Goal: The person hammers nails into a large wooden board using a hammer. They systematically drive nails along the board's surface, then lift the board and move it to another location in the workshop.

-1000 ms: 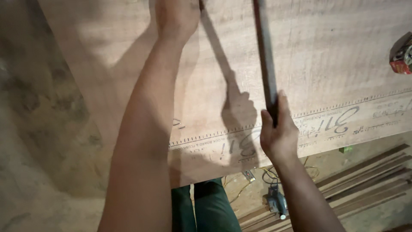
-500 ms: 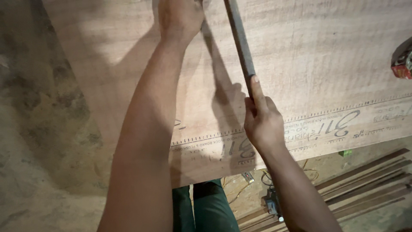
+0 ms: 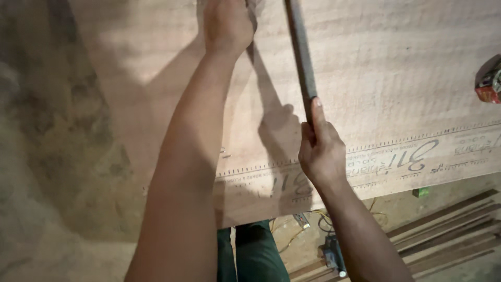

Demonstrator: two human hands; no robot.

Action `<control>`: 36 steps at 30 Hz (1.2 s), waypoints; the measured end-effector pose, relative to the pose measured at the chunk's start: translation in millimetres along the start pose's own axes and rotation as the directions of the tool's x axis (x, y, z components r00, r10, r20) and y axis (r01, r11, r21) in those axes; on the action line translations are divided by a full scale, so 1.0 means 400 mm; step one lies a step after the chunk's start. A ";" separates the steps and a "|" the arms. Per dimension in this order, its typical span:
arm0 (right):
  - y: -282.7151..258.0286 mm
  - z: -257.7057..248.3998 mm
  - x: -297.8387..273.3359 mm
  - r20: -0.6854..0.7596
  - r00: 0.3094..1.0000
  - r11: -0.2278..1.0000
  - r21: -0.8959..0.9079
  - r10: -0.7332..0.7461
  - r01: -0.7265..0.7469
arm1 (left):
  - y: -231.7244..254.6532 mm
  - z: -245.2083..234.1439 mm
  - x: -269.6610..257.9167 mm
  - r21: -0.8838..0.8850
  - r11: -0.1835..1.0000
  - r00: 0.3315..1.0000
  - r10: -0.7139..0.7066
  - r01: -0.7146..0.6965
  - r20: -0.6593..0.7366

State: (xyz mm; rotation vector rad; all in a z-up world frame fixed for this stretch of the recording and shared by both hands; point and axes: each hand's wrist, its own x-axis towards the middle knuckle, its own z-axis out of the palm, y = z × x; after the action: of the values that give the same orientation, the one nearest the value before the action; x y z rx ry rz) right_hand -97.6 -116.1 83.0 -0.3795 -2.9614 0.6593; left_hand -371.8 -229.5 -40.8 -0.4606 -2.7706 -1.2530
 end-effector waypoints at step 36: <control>0.007 0.073 -0.028 0.042 0.999 0.998 -0.066 0.025 -0.022 | 0.037 -0.411 -0.572 0.191 0.981 0.943 -0.039 -0.027 0.330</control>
State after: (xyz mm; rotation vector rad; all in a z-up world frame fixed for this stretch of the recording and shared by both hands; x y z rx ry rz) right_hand -90.1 -128.5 55.2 -0.4107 -3.0299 0.5807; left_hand -159.7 -397.9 37.9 -0.7067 -3.1328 -0.9681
